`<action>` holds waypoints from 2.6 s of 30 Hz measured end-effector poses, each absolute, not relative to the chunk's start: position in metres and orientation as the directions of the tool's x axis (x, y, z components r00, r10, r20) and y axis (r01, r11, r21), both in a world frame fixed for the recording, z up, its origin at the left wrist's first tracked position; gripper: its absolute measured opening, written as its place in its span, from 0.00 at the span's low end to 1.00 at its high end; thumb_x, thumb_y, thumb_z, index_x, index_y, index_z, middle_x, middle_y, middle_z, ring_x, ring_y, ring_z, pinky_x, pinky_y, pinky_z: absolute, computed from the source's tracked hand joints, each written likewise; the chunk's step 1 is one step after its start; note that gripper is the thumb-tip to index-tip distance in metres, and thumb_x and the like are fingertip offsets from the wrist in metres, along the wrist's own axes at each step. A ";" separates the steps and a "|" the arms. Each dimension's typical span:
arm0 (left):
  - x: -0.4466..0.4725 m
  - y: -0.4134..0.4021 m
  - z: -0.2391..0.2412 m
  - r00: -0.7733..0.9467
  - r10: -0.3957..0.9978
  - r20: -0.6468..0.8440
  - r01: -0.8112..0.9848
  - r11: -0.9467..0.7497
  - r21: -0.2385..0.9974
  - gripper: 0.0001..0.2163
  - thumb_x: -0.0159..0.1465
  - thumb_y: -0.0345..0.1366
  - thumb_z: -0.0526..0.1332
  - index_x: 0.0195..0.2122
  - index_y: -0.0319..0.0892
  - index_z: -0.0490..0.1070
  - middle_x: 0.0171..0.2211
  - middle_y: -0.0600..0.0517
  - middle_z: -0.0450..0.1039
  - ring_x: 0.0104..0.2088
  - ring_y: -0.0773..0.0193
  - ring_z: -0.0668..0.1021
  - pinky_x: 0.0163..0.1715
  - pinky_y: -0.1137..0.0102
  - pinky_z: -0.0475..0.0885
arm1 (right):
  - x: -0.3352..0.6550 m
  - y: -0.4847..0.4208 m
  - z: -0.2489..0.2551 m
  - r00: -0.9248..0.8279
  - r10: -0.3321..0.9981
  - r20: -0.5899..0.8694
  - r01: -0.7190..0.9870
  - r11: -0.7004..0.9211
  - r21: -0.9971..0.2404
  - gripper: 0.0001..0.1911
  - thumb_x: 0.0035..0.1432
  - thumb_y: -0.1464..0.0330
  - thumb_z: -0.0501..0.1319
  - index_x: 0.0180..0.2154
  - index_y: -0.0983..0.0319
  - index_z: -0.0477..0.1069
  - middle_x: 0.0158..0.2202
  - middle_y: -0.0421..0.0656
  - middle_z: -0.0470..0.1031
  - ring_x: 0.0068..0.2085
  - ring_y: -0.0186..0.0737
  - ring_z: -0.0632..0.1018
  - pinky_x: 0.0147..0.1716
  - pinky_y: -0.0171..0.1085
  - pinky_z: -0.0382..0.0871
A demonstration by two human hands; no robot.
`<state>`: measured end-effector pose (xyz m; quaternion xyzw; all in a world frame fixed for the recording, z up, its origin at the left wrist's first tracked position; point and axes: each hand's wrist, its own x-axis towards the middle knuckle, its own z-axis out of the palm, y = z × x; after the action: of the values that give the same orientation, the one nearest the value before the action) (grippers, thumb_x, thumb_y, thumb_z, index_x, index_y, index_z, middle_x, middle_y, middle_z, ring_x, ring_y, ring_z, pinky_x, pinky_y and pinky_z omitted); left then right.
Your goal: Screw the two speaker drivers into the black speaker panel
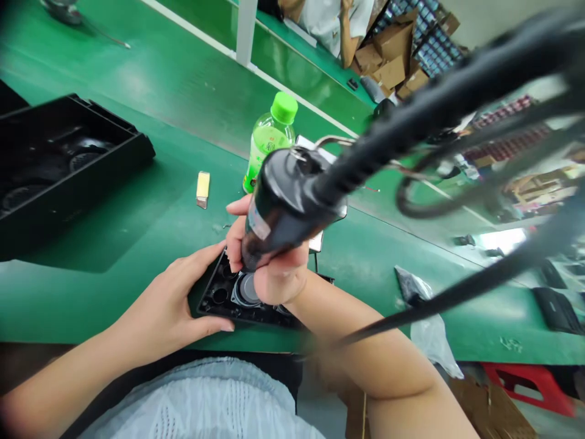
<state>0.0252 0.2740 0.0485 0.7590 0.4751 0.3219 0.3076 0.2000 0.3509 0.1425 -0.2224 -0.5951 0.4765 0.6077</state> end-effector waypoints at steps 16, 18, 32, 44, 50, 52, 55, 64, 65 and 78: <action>0.018 0.274 0.046 0.351 0.914 0.201 0.568 -0.379 0.730 0.53 0.64 0.59 0.74 0.81 0.59 0.43 0.76 0.42 0.66 0.70 0.39 0.75 0.65 0.45 0.77 | 0.206 0.357 0.126 -0.219 0.794 0.568 -0.376 0.468 -0.800 0.27 0.76 0.43 0.57 0.56 0.58 0.74 0.28 0.38 0.73 0.19 0.36 0.72 0.18 0.36 0.69; 0.016 0.274 0.045 0.351 0.915 0.200 0.576 -0.379 0.724 0.52 0.64 0.58 0.74 0.81 0.59 0.44 0.75 0.42 0.67 0.70 0.39 0.75 0.64 0.46 0.78 | 0.213 0.358 0.148 -0.211 0.806 0.552 -0.382 0.452 -0.806 0.29 0.76 0.42 0.55 0.60 0.57 0.72 0.28 0.37 0.73 0.19 0.37 0.72 0.18 0.37 0.70; 0.009 0.279 0.039 0.348 0.921 0.174 0.660 -0.373 0.652 0.48 0.68 0.59 0.68 0.82 0.59 0.44 0.75 0.44 0.68 0.68 0.37 0.78 0.59 0.45 0.84 | 0.273 0.397 0.182 0.105 0.733 0.673 -0.222 0.677 -0.702 0.30 0.72 0.35 0.53 0.48 0.52 0.74 0.24 0.35 0.71 0.18 0.38 0.70 0.16 0.37 0.62; 0.009 0.276 0.045 0.350 0.921 0.167 0.644 -0.367 0.672 0.49 0.66 0.62 0.69 0.82 0.59 0.45 0.75 0.45 0.68 0.69 0.37 0.77 0.59 0.46 0.83 | 0.274 0.396 0.191 0.098 0.796 0.597 -0.203 0.603 -0.771 0.38 0.66 0.29 0.56 0.52 0.52 0.78 0.24 0.36 0.71 0.19 0.41 0.70 0.17 0.40 0.64; 0.011 0.276 0.044 0.336 0.928 0.161 0.645 -0.352 0.679 0.49 0.66 0.63 0.69 0.82 0.60 0.47 0.74 0.47 0.69 0.68 0.38 0.78 0.56 0.48 0.84 | 0.277 0.405 0.183 0.126 0.723 0.679 -0.226 0.688 -0.690 0.36 0.74 0.35 0.51 0.54 0.56 0.78 0.22 0.37 0.70 0.17 0.40 0.69 0.15 0.40 0.61; 0.011 0.277 0.044 0.339 0.926 0.168 0.640 -0.358 0.680 0.49 0.66 0.62 0.69 0.82 0.60 0.47 0.74 0.47 0.69 0.68 0.38 0.78 0.57 0.48 0.84 | 0.278 0.407 0.182 0.138 0.726 0.673 -0.236 0.684 -0.690 0.32 0.75 0.39 0.52 0.54 0.57 0.77 0.22 0.37 0.71 0.17 0.40 0.70 0.14 0.40 0.60; 0.011 0.277 0.045 0.341 0.924 0.173 0.637 -0.362 0.680 0.49 0.66 0.62 0.69 0.82 0.60 0.46 0.74 0.47 0.69 0.68 0.39 0.78 0.58 0.48 0.84 | 0.279 0.409 0.182 0.158 0.742 0.651 -0.250 0.668 -0.701 0.32 0.75 0.38 0.53 0.52 0.57 0.76 0.22 0.37 0.71 0.17 0.40 0.70 0.14 0.40 0.59; 0.011 0.278 0.049 0.356 0.916 0.184 0.646 -0.384 0.660 0.48 0.67 0.62 0.68 0.82 0.60 0.45 0.73 0.45 0.70 0.67 0.38 0.79 0.57 0.46 0.84 | 0.281 0.410 0.182 0.154 0.775 0.613 -0.264 0.630 -0.730 0.30 0.73 0.37 0.56 0.48 0.56 0.75 0.24 0.37 0.72 0.19 0.40 0.72 0.16 0.39 0.61; 0.011 0.278 0.049 0.354 0.918 0.180 0.647 -0.380 0.661 0.48 0.67 0.62 0.68 0.82 0.60 0.45 0.74 0.45 0.70 0.67 0.38 0.79 0.57 0.46 0.84 | 0.281 0.410 0.182 0.156 0.779 0.607 -0.259 0.626 -0.736 0.30 0.73 0.37 0.56 0.48 0.56 0.75 0.24 0.37 0.72 0.19 0.40 0.72 0.17 0.39 0.62; 0.012 0.279 0.051 0.355 0.916 0.189 0.659 -0.388 0.644 0.48 0.67 0.63 0.68 0.82 0.61 0.45 0.73 0.45 0.70 0.66 0.38 0.80 0.54 0.47 0.86 | 0.275 0.393 0.185 0.122 0.810 0.573 -0.203 0.586 -0.785 0.39 0.72 0.33 0.52 0.59 0.57 0.74 0.24 0.35 0.71 0.17 0.38 0.70 0.14 0.38 0.64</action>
<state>0.0122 0.2787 0.0507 0.7880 0.4996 0.2703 0.2374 0.2751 0.3926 0.1851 -0.2738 -0.5539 0.3635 0.6972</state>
